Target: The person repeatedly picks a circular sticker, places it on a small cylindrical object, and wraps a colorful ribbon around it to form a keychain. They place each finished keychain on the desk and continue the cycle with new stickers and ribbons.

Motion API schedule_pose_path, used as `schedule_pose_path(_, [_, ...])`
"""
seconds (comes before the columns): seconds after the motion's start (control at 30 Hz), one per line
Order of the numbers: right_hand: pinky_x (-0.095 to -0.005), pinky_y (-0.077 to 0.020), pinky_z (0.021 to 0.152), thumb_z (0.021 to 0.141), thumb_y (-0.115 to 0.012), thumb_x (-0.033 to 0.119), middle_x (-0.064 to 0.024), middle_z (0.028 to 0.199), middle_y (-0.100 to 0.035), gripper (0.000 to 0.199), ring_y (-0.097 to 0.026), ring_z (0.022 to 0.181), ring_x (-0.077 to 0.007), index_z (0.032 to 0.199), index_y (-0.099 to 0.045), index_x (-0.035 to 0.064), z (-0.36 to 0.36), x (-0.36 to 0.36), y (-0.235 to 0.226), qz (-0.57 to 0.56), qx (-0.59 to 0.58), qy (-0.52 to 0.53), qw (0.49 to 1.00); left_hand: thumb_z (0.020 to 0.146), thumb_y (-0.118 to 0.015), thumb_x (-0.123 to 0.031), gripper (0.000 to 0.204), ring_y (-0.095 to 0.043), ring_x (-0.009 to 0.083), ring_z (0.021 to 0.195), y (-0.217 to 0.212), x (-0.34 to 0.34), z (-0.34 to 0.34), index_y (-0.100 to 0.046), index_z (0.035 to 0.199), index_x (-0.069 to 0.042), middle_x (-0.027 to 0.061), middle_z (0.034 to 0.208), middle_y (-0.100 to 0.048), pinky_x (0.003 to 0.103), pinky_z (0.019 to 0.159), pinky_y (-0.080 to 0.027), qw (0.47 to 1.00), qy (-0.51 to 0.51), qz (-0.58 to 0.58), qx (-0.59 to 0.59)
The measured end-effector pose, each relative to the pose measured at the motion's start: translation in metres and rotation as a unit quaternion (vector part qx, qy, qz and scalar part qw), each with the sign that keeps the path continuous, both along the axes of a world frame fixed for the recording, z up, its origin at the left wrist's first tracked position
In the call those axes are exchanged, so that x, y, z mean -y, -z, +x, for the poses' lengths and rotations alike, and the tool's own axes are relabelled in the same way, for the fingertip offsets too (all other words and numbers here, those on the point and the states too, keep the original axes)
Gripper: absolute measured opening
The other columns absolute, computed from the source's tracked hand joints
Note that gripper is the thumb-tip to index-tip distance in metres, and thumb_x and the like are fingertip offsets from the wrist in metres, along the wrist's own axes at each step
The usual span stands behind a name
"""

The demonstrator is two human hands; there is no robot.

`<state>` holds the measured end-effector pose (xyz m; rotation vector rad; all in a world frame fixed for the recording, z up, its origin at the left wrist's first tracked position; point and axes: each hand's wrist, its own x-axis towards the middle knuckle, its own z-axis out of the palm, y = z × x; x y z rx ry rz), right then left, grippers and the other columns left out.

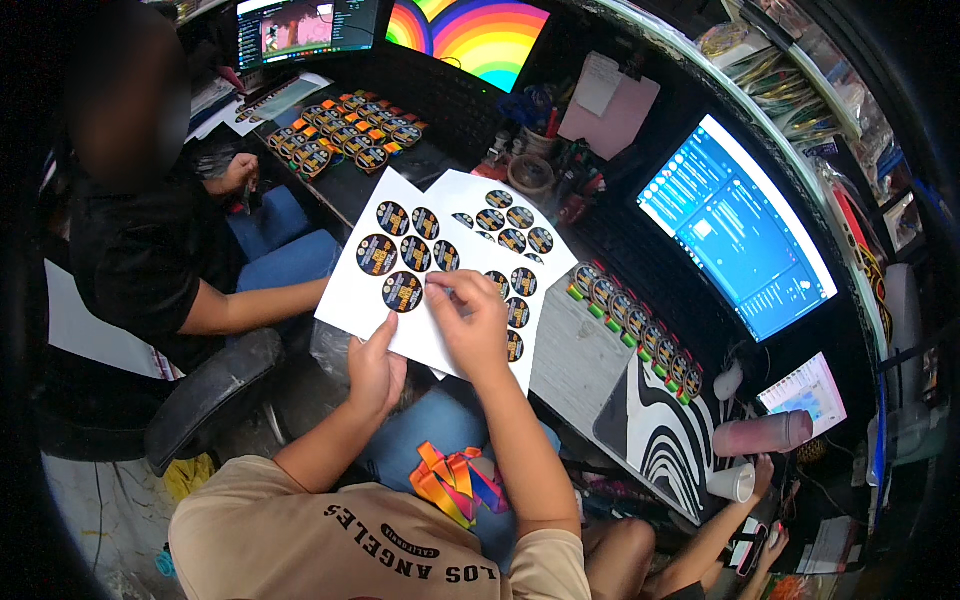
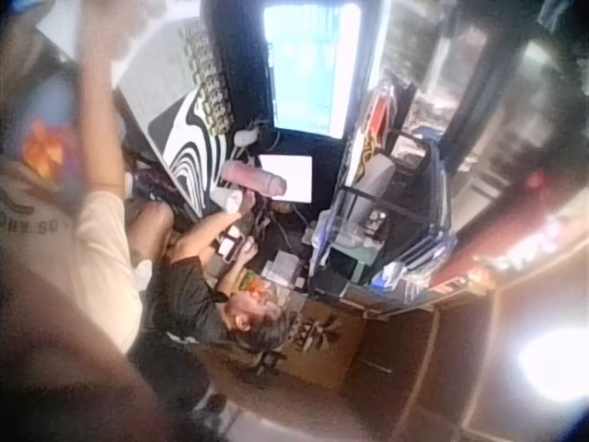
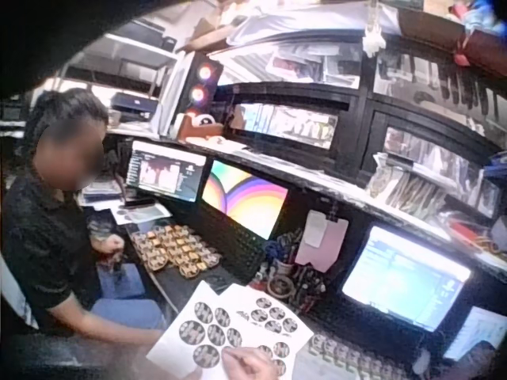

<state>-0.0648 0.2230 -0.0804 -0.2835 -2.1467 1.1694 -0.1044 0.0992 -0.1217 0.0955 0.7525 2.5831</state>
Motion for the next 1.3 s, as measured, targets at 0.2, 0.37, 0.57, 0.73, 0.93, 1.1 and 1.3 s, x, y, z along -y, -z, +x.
schedule_pose_path(0.2, [-0.026,-0.0496,0.068,0.08,-0.072,0.01,-0.0101,0.091,-0.068,0.018,-0.062,0.075,-0.0159,0.096,-0.073,0.0025,0.003,0.015,-0.009,-0.027,-0.032,0.026,0.999,0.094,-0.046,0.003,0.044,-0.048,0.0237,0.124,-0.003,0.002,0.008,-0.036,0.136,0.003,0.0151,0.133,-0.048,0.038,0.107,-0.036,0.998,0.037,0.026,-0.044])
schedule_pose_path(0.37, [-0.0238,-0.0481,0.066,0.078,-0.074,0.007,-0.0085,0.087,-0.069,0.017,-0.061,0.073,-0.0121,0.094,-0.073,0.0011,0.005,0.009,-0.006,-0.103,-0.038,0.013,0.994,0.095,-0.045,0.001,0.044,-0.047,0.0256,0.125,-0.002,0.009,0.003,-0.035,0.138,0.002,0.0151,0.134,-0.047,0.04,0.108,-0.034,0.992,0.099,0.046,-0.059])
schedule_pose_path(0.57, [-0.0213,-0.0468,0.065,0.075,-0.076,0.002,-0.0065,0.084,-0.069,0.014,-0.06,0.071,-0.0092,0.088,-0.073,-0.0005,0.011,0.005,-0.01,-0.222,-0.037,-0.004,0.974,0.094,-0.046,-0.002,0.049,-0.045,0.03,0.128,-0.002,0.012,0.001,-0.03,0.14,0.004,0.0184,0.138,-0.045,0.044,0.111,-0.032,0.987,0.133,0.044,-0.081])
schedule_pose_path(0.73, [-0.0224,-0.048,0.065,0.074,-0.077,0.002,-0.0069,0.083,-0.069,0.012,-0.061,0.071,-0.01,0.085,-0.073,-0.0003,0.013,0.01,-0.009,-0.165,-0.064,0.024,0.984,0.095,-0.045,-0.002,0.048,-0.044,0.029,0.128,-0.002,0.012,0.003,-0.031,0.14,0.003,0.0174,0.137,-0.045,0.043,0.111,-0.032,0.985,0.139,0.051,-0.09])
schedule_pose_path(0.93, [-0.025,-0.0504,0.067,0.074,-0.076,0.002,-0.0108,0.085,-0.07,0.011,-0.064,0.073,-0.014,0.084,-0.073,0.0008,0.016,0.022,-0.006,-0.036,-0.108,0.094,0.989,0.096,-0.044,-0.001,0.045,-0.044,0.026,0.129,-0.001,0.012,0.006,-0.034,0.139,0.001,0.0147,0.137,-0.046,0.04,0.11,-0.032,0.984,0.138,0.055,-0.096])
schedule_pose_path(1.1, [-0.0283,-0.0515,0.068,0.075,-0.073,0.001,-0.0115,0.083,-0.07,0.011,-0.067,0.075,-0.02,0.086,-0.072,0.0006,0.019,0.031,-0.011,0.065,-0.122,0.131,0.982,0.097,-0.045,-0.003,0.044,-0.044,0.0254,0.129,0.002,0.012,0.007,-0.034,0.139,0.001,0.0144,0.138,-0.046,0.04,0.11,-0.032,0.984,0.141,0.053,-0.093])
schedule_pose_path(1.3, [-0.0281,-0.0512,0.068,0.075,-0.073,0.001,-0.0111,0.083,-0.07,0.013,-0.066,0.074,-0.019,0.088,-0.073,0.0017,0.021,0.032,-0.018,0.026,-0.11,0.114,0.987,0.098,-0.045,-0.006,0.043,-0.045,0.0253,0.128,0.005,0.013,0.008,-0.035,0.139,0.001,0.0142,0.137,-0.046,0.039,0.109,-0.033,0.979,0.133,0.06,-0.141])
